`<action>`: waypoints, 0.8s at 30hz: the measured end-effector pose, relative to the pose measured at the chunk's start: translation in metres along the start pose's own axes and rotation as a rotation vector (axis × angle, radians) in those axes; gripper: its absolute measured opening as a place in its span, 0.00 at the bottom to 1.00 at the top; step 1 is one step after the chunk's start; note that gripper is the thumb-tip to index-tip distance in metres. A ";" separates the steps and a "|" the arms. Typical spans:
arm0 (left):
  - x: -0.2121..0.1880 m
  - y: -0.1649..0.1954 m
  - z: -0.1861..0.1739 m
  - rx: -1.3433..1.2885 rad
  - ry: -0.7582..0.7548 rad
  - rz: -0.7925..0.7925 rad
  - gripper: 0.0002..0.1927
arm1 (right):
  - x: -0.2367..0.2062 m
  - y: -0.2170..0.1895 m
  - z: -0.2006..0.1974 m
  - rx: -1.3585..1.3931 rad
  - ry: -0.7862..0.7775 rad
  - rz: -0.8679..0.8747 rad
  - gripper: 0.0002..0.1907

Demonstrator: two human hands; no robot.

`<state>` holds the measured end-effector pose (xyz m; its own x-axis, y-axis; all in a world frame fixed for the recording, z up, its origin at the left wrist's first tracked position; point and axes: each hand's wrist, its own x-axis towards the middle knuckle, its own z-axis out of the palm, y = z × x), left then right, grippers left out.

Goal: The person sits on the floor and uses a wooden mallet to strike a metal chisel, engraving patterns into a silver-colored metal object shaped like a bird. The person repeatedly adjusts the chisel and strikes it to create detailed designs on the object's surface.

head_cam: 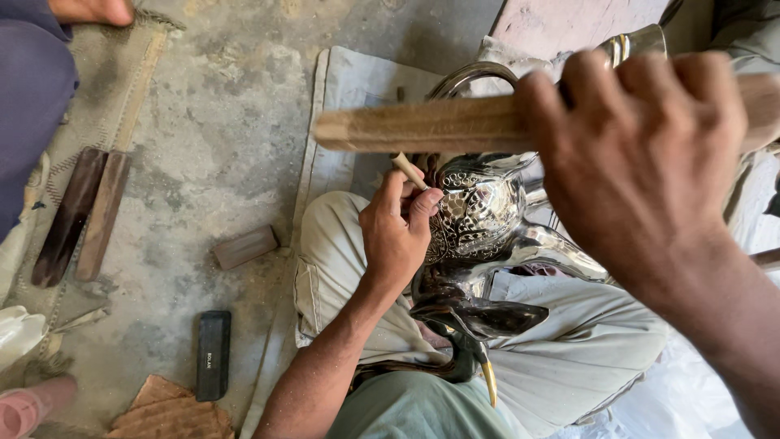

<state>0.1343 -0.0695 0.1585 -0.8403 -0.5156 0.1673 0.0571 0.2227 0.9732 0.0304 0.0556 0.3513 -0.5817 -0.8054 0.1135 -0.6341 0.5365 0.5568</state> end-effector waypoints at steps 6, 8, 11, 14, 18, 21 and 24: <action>0.001 0.000 -0.003 0.002 -0.033 0.025 0.11 | 0.000 -0.002 0.011 0.274 -0.026 0.124 0.09; 0.003 0.001 -0.004 0.013 -0.022 0.023 0.11 | 0.002 0.000 0.011 -0.020 -0.038 -0.015 0.08; 0.006 0.001 -0.008 0.010 -0.014 0.017 0.12 | 0.005 0.001 0.010 0.436 -0.046 0.212 0.19; 0.008 0.003 -0.011 0.032 -0.022 0.043 0.12 | 0.005 0.002 0.009 0.215 -0.151 0.091 0.10; 0.010 0.005 -0.011 0.027 -0.032 0.026 0.12 | 0.004 0.000 0.006 0.177 -0.050 0.113 0.10; 0.011 0.006 -0.011 0.008 -0.028 0.015 0.13 | 0.005 0.001 0.004 0.373 -0.045 0.175 0.15; 0.012 0.008 -0.011 0.015 -0.024 0.035 0.13 | 0.005 0.003 0.003 0.110 -0.044 0.020 0.18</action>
<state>0.1311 -0.0833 0.1695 -0.8505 -0.4876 0.1974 0.0786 0.2532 0.9642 0.0239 0.0545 0.3510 -0.6152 -0.7836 0.0862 -0.6728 0.5789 0.4607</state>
